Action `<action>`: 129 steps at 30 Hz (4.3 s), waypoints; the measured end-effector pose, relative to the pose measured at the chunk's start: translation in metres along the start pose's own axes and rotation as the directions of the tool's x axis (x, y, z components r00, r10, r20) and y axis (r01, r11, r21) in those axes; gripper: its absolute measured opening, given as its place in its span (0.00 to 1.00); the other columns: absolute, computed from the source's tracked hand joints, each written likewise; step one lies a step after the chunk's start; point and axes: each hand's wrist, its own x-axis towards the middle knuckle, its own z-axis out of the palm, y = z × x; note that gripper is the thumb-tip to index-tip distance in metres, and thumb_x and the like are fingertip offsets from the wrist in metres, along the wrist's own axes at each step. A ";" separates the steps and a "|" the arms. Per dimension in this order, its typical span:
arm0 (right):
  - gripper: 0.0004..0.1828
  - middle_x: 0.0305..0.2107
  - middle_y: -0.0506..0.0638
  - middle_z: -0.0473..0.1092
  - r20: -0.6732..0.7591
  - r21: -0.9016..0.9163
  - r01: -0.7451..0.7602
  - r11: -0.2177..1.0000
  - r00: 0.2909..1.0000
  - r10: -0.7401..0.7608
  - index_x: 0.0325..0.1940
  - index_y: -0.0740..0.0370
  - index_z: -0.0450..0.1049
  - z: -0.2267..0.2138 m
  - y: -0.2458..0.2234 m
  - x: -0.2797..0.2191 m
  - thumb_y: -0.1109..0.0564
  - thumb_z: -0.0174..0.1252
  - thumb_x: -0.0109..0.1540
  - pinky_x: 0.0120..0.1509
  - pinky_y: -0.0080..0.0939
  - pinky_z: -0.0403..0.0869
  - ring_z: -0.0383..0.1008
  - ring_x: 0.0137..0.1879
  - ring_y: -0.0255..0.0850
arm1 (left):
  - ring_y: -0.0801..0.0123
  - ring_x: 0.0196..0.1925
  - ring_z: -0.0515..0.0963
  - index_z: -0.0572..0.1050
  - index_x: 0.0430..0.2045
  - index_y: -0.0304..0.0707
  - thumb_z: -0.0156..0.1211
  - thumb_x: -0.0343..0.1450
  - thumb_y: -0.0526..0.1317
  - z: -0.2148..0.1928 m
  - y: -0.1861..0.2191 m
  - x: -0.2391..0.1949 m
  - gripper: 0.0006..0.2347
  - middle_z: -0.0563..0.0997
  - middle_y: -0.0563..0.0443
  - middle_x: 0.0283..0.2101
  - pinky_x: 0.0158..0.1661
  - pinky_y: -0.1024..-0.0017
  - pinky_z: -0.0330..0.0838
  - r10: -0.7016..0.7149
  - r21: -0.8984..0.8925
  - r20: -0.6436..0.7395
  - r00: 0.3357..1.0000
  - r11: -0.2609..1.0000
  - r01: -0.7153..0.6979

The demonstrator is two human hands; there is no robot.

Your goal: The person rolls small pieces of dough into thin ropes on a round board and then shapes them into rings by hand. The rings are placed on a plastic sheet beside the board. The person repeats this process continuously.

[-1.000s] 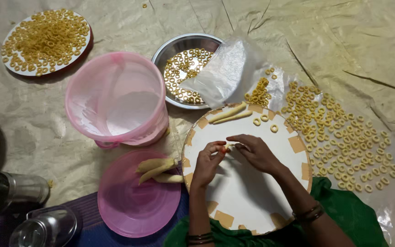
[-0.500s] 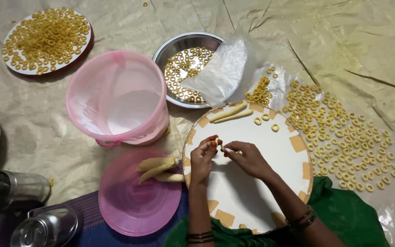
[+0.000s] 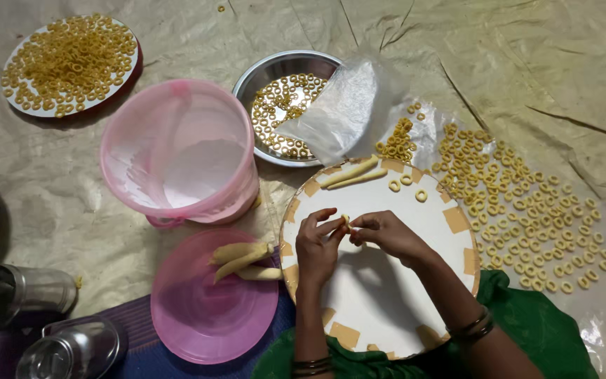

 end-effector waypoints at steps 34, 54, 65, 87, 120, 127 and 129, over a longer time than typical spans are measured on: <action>0.23 0.59 0.55 0.70 -0.220 -0.892 0.190 0.409 0.607 -0.763 0.63 0.62 0.69 0.061 0.020 -0.018 0.56 0.56 0.63 0.72 0.58 0.57 0.66 0.67 0.48 | 0.77 0.49 0.75 0.80 0.40 0.33 0.66 0.74 0.38 0.010 -0.057 0.000 0.07 0.80 0.53 0.52 0.51 0.75 0.70 -0.238 -0.883 0.148 0.960 0.406 0.237; 0.23 0.58 0.56 0.70 -0.231 -0.880 0.205 0.429 0.605 -0.762 0.64 0.61 0.68 0.056 0.038 -0.016 0.53 0.55 0.65 0.73 0.60 0.54 0.65 0.69 0.50 | 0.77 0.50 0.78 0.79 0.45 0.27 0.68 0.69 0.28 0.014 -0.053 -0.004 0.11 0.80 0.53 0.51 0.50 0.79 0.74 -0.205 -0.922 0.175 0.963 0.309 0.233; 0.19 0.55 0.53 0.72 -0.443 -0.730 0.266 0.630 0.518 -0.732 0.59 0.60 0.72 0.052 0.046 -0.040 0.55 0.55 0.64 0.71 0.51 0.63 0.69 0.66 0.46 | 0.76 0.42 0.76 0.81 0.48 0.30 0.65 0.72 0.30 0.032 -0.078 -0.022 0.11 0.81 0.53 0.44 0.46 0.78 0.73 -0.319 -0.896 0.158 0.935 0.352 0.271; 0.25 0.55 0.64 0.71 -0.072 0.837 0.093 0.539 0.996 -0.061 0.64 0.72 0.66 0.010 0.081 -0.168 0.50 0.46 0.70 0.70 0.52 0.69 0.72 0.62 0.53 | 0.62 0.50 0.81 0.84 0.32 0.45 0.70 0.65 0.40 -0.013 0.103 -0.132 0.06 0.83 0.51 0.46 0.45 0.66 0.78 0.114 0.044 0.032 0.993 0.992 -0.115; 0.19 0.40 0.55 0.82 -0.180 -0.702 0.056 0.710 0.951 -0.253 0.52 0.63 0.81 -0.151 -0.066 -0.238 0.58 0.66 0.57 0.49 0.45 0.79 0.83 0.44 0.43 | 0.44 0.60 0.74 0.75 0.54 0.35 0.64 0.67 0.53 -0.046 0.155 -0.093 0.25 0.78 0.36 0.56 0.60 0.56 0.66 0.018 0.449 0.611 0.791 0.815 -0.366; 0.13 0.37 0.52 0.82 -0.191 -0.811 0.014 0.585 0.939 -0.287 0.45 0.58 0.84 -0.165 -0.022 -0.132 0.55 0.68 0.57 0.48 0.42 0.79 0.83 0.43 0.41 | 0.46 0.60 0.74 0.78 0.50 0.36 0.65 0.68 0.49 -0.040 0.094 -0.063 0.21 0.78 0.37 0.56 0.60 0.57 0.67 0.036 0.403 0.497 0.867 0.876 -0.267; 0.13 0.37 0.52 0.82 -0.219 -0.811 -0.018 0.585 0.936 -0.275 0.45 0.57 0.84 -0.167 -0.010 -0.098 0.54 0.68 0.57 0.47 0.43 0.79 0.83 0.43 0.42 | 0.47 0.60 0.74 0.78 0.49 0.37 0.65 0.68 0.47 -0.041 0.078 -0.058 0.19 0.79 0.39 0.56 0.60 0.57 0.67 0.067 0.384 0.440 0.896 0.887 -0.255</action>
